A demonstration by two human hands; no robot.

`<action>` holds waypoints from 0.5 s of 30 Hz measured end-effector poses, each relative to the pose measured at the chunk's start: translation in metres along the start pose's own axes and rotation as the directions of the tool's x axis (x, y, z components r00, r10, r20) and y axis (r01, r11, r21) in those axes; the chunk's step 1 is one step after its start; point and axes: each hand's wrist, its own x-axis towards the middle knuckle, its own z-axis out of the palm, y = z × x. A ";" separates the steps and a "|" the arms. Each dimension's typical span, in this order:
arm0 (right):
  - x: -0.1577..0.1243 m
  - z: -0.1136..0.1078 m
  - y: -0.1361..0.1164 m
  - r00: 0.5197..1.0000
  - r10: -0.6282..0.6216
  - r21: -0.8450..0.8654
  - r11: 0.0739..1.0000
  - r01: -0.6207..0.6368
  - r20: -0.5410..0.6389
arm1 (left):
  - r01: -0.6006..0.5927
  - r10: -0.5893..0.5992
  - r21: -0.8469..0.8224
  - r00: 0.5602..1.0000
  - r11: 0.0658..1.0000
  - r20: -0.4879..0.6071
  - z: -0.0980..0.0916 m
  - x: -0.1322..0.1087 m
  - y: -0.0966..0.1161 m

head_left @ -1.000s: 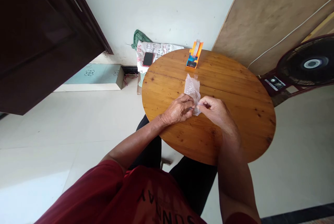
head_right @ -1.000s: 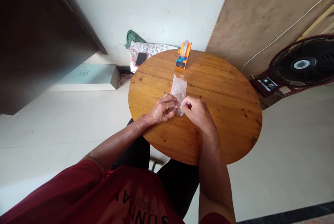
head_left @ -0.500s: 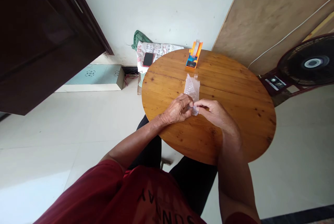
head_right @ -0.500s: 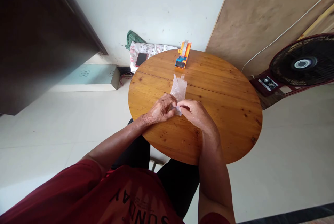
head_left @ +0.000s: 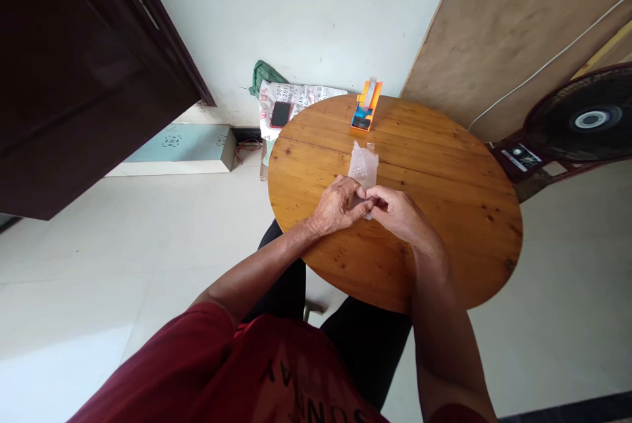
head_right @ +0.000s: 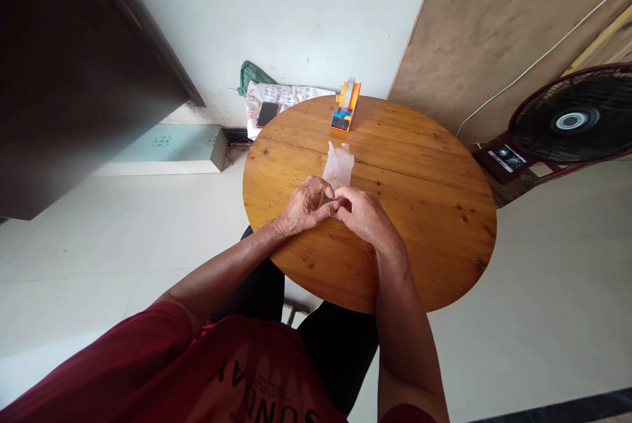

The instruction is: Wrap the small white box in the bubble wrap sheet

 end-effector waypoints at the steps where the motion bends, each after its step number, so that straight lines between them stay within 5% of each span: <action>1: 0.000 0.000 -0.001 1.000 0.008 -0.003 1.000 -0.008 0.008 | 0.015 -0.015 -0.008 1.000 1.000 -0.009 0.001 0.000 0.000; 15: -0.003 -0.006 0.007 1.000 -0.015 0.117 0.993 0.014 0.003 | 0.025 -0.026 0.027 1.000 0.999 0.010 0.008 0.000 -0.011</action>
